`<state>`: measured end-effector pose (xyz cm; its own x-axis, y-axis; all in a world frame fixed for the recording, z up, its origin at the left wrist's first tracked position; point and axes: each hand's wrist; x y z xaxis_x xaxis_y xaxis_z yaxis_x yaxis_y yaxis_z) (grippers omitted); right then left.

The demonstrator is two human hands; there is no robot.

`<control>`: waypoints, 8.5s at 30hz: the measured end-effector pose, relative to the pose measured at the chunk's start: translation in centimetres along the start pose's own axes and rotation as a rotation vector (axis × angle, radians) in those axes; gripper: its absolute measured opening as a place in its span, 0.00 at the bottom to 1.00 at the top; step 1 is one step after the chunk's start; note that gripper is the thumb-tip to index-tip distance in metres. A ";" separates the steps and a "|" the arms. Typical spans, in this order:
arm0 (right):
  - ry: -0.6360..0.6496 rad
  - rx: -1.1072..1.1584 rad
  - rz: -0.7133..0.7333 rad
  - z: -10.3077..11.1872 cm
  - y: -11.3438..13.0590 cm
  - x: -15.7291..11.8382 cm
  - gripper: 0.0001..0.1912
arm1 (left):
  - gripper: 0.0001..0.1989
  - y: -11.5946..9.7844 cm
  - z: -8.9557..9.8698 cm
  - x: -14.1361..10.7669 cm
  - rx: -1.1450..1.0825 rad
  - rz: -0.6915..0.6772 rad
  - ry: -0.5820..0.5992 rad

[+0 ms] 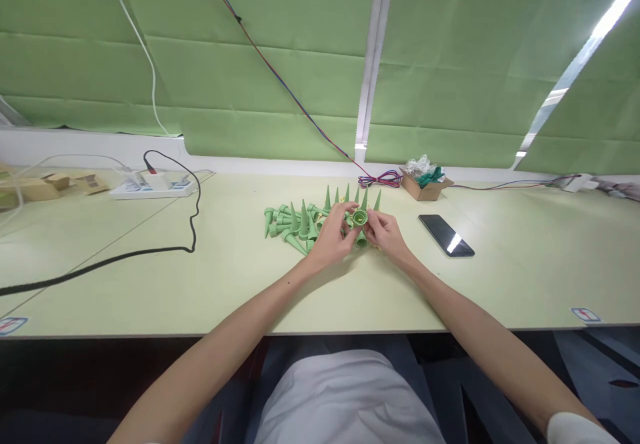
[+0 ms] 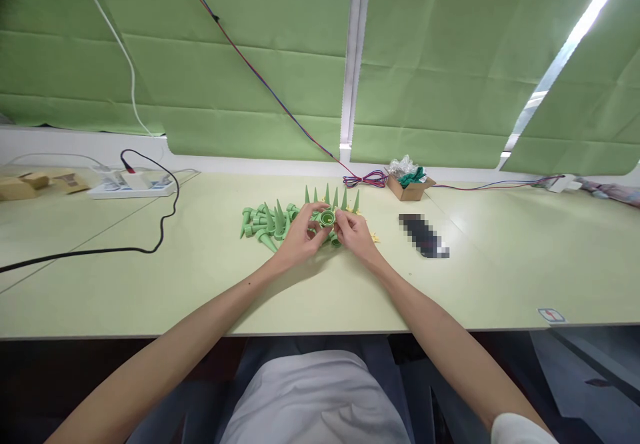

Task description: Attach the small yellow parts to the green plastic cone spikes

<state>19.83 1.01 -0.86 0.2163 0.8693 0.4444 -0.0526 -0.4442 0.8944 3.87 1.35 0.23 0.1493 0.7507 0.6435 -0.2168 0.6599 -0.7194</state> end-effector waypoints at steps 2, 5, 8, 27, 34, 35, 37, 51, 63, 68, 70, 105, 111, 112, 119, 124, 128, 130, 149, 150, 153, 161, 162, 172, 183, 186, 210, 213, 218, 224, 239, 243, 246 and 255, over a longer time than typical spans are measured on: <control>-0.010 0.029 0.000 0.0 0.2 -0.1 0.30 | 0.16 0.1 -0.1 0.1 -0.009 0.045 -0.029; -0.018 0.072 -0.003 0.0 0.3 -0.1 0.29 | 0.11 0.1 -0.2 0.2 -0.076 0.168 -0.048; -0.012 0.063 0.001 0.0 0.2 -0.1 0.29 | 0.19 0.0 -0.1 0.4 -0.160 0.325 -0.033; 0.085 -0.037 0.025 0.4 -0.1 0.0 0.29 | 0.24 0.0 0.3 0.4 -0.326 0.490 0.168; 0.028 -0.061 -0.017 0.5 0.0 0.1 0.31 | 0.18 -0.3 0.3 -0.2 -0.118 0.264 0.132; 0.023 -0.077 -0.010 0.6 -0.2 0.1 0.31 | 0.17 -0.2 0.2 -0.3 -0.084 0.234 0.109; 0.023 -0.112 0.007 0.7 -0.6 0.3 0.31 | 0.16 0.0 0.1 -0.3 -0.016 0.157 0.067; -0.004 -0.132 0.037 0.4 -1.4 0.5 0.30 | 0.10 1.0 -0.2 -0.1 0.123 -0.082 -0.024; -0.041 0.031 -0.004 0.2 -0.8 0.3 0.26 | 0.24 0.4 -0.3 0.4 -0.129 0.421 0.003; 0.004 -0.022 0.037 0.1 -0.2 0.0 0.28 | 0.28 0.6 -0.3 0.6 -0.321 0.543 0.127; 0.015 -0.041 0.039 0.2 0.0 -0.1 0.29 | 0.28 0.6 -0.3 0.7 -0.342 0.550 0.141; -0.034 0.025 0.009 0.3 -0.9 0.3 0.27 | 0.25 0.5 -0.3 0.8 -0.294 0.536 -0.029; 0.002 -0.031 0.016 0.4 -0.8 0.2 0.28 | 0.27 0.7 -0.5 0.9 -0.416 0.698 0.095; 0.001 -0.036 0.015 0.4 -0.8 0.2 0.28 | 0.26 0.8 -0.6 0.9 -0.440 0.700 0.101; 0.019 -0.018 0.010 0.4 -0.4 0.0 0.28 | 0.22 0.5 -0.2 0.6 -0.490 0.627 0.136; -0.044 -0.042 -0.018 0.5 -0.4 0.1 0.31 | 0.19 -0.2 0.2 0.1 -0.256 0.380 0.156; -0.084 -0.132 0.021 0.8 -0.6 0.3 0.32 | 0.18 -0.1 -0.1 -0.3 -0.095 0.177 0.059; -0.083 -0.143 0.027 0.8 -0.7 0.4 0.32 | 0.17 0.2 -0.3 -0.4 -0.059 0.110 0.024; -0.068 -0.098 0.071 0.6 -0.9 0.4 0.29 | 0.32 0.2 -0.4 0.5 -0.250 0.594 0.069; -0.048 -0.111 0.075 0.6 -0.9 0.4 0.29 | 0.32 0.2 -0.4 0.6 -0.280 0.644 0.094; -0.005 -0.127 0.080 0.7 -0.9 0.4 0.29 | 0.30 0.1 -0.4 0.5 -0.370 0.727 0.122; 0.026 -0.065 0.022 0.7 -0.2 0.1 0.30 | 0.24 0.1 0.0 0.4 -0.391 0.578 0.104; 0.021 -0.054 0.006 0.7 -0.1 0.1 0.31 | 0.23 0.1 0.1 0.4 -0.343 0.529 0.109; -0.019 -0.081 -0.024 0.6 -1.0 0.5 0.33 | 0.16 0.7 -0.4 -0.2 -0.051 0.178 -0.030; -0.021 0.012 -0.010 0.3 -1.1 0.4 0.32 | 0.11 1.1 -0.8 -0.3 -0.006 -0.080 -0.106; -0.031 0.022 -0.008 0.2 -0.8 0.3 0.32 | 0.11 0.7 -0.7 -0.4 -0.009 -0.095 -0.101; -0.016 -0.244 0.256 0.5 -1.2 -0.5 0.27 | 0.24 0.3 -0.4 -0.1 -0.429 0.578 0.067; -0.013 -0.297 0.286 0.7 -1.1 -0.7 0.28 | 0.23 0.4 -0.2 -0.2 -0.412 0.554 0.103; -0.034 -0.321 0.258 0.8 -1.1 -0.8 0.31 | 0.22 0.7 -0.1 -0.3 -0.346 0.453 0.147; -0.053 -0.311 0.168 0.8 -1.0 -0.6 0.35 | 0.20 1.0 0.1 -0.7 -0.247 0.296 0.201; -0.087 -0.366 0.269 0.9 -1.1 -0.3 0.35 | 0.15 0.0 0.3 -0.4 -0.129 0.240 0.134; -0.076 -0.395 0.298 0.6 -1.0 -0.3 0.34 | 0.17 -0.1 0.1 -0.3 -0.128 0.230 0.117; -0.029 -0.391 0.317 0.5 -1.0 -0.4 0.32 | 0.18 0.1 0.0 -0.2 -0.150 0.237 0.118; 0.054 -0.462 0.380 0.6 -1.2 -0.7 0.29 | 0.22 1.1 0.2 -0.5 -0.175 0.251 0.168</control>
<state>20.34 0.82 -2.27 0.0501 0.6830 0.7287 -0.5374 -0.5966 0.5961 3.40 1.73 -0.83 0.2718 0.8755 0.3994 -0.1003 0.4386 -0.8931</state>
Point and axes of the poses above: each hand's wrist, its own x-axis towards the middle knuckle, its own z-axis out of the back of the hand, y = z × x, and after that the axes turned 15 degrees about -y, right-handed
